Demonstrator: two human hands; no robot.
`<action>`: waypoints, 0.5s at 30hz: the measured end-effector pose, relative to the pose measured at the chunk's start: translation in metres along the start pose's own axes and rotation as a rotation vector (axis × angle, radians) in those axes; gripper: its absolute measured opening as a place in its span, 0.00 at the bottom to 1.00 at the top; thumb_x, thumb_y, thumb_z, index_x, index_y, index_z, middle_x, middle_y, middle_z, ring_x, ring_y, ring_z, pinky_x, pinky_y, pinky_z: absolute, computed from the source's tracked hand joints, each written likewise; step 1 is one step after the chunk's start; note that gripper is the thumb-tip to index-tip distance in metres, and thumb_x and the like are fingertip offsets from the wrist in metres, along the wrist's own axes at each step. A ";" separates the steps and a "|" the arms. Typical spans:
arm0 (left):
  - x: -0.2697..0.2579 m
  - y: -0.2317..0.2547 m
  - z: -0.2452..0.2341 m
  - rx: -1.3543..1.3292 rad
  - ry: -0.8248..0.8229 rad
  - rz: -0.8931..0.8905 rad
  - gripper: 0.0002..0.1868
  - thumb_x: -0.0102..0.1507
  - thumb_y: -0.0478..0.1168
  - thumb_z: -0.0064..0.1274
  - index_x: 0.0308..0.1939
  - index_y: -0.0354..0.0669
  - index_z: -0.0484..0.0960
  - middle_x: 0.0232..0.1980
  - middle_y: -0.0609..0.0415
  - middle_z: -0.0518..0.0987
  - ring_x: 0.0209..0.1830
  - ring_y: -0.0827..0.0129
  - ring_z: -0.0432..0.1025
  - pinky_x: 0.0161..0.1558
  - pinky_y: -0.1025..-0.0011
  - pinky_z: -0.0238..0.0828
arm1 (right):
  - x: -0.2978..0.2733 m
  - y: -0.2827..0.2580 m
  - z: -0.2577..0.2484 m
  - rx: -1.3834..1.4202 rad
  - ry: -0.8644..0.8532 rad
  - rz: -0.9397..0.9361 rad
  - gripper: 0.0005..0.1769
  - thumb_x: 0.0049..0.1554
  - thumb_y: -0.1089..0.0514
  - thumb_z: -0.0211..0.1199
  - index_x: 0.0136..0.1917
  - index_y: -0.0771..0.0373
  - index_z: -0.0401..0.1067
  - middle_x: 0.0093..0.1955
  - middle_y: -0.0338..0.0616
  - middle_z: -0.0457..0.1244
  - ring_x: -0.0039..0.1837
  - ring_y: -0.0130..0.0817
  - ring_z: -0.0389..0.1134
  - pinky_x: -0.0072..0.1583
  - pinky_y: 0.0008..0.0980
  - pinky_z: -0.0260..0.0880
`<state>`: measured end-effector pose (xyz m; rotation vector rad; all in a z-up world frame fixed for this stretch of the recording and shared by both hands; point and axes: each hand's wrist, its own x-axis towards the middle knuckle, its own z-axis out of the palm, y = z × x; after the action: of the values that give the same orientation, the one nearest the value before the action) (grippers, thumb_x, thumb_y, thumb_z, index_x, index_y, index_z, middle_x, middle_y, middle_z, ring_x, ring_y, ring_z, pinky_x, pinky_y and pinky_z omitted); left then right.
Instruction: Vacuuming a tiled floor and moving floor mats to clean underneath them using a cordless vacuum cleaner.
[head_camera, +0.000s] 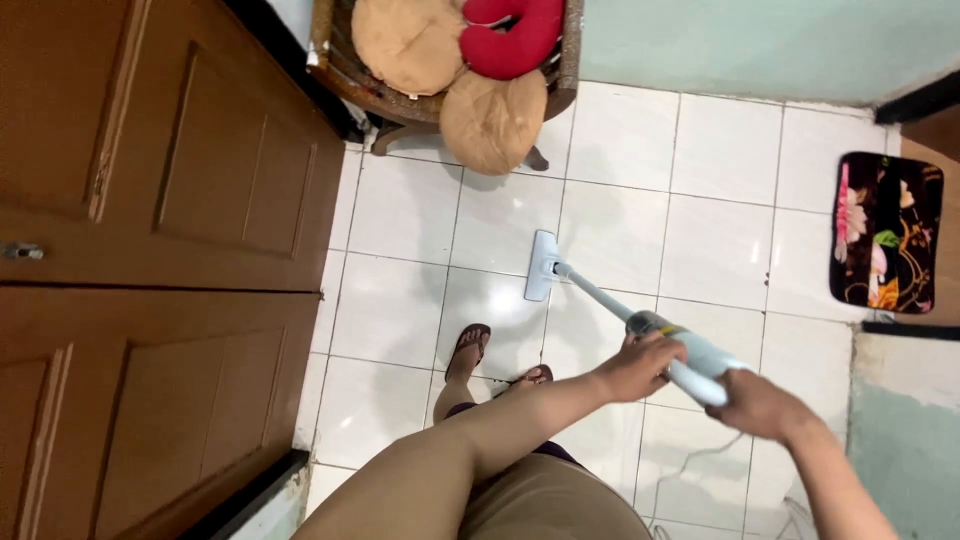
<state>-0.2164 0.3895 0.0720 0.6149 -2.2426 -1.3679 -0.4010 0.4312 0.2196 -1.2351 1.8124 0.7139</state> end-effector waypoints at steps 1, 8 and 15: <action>0.004 -0.001 -0.010 0.002 0.011 -0.006 0.22 0.57 0.31 0.56 0.52 0.55 0.70 0.56 0.62 0.76 0.68 0.55 0.65 0.56 0.48 0.55 | -0.001 -0.011 -0.016 -0.011 0.000 -0.007 0.22 0.49 0.44 0.69 0.52 0.59 0.77 0.47 0.44 0.76 0.49 0.38 0.78 0.51 0.34 0.73; 0.012 -0.028 -0.076 0.017 0.144 -0.187 0.21 0.54 0.31 0.49 0.48 0.58 0.71 0.54 0.62 0.78 0.64 0.56 0.67 0.56 0.49 0.53 | 0.003 -0.095 -0.090 0.062 -0.087 -0.068 0.16 0.51 0.53 0.65 0.51 0.61 0.74 0.42 0.42 0.70 0.42 0.35 0.69 0.43 0.32 0.68; -0.037 -0.064 -0.146 0.051 0.065 -0.379 0.21 0.60 0.29 0.52 0.52 0.60 0.73 0.53 0.64 0.77 0.63 0.60 0.68 0.69 0.48 0.54 | 0.051 -0.158 -0.076 0.198 -0.101 -0.292 0.19 0.49 0.55 0.67 0.39 0.78 0.78 0.26 0.61 0.64 0.21 0.38 0.65 0.24 0.29 0.65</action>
<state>-0.0932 0.2824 0.0697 1.1312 -2.1889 -1.4392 -0.2871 0.2890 0.2128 -1.2720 1.5377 0.4142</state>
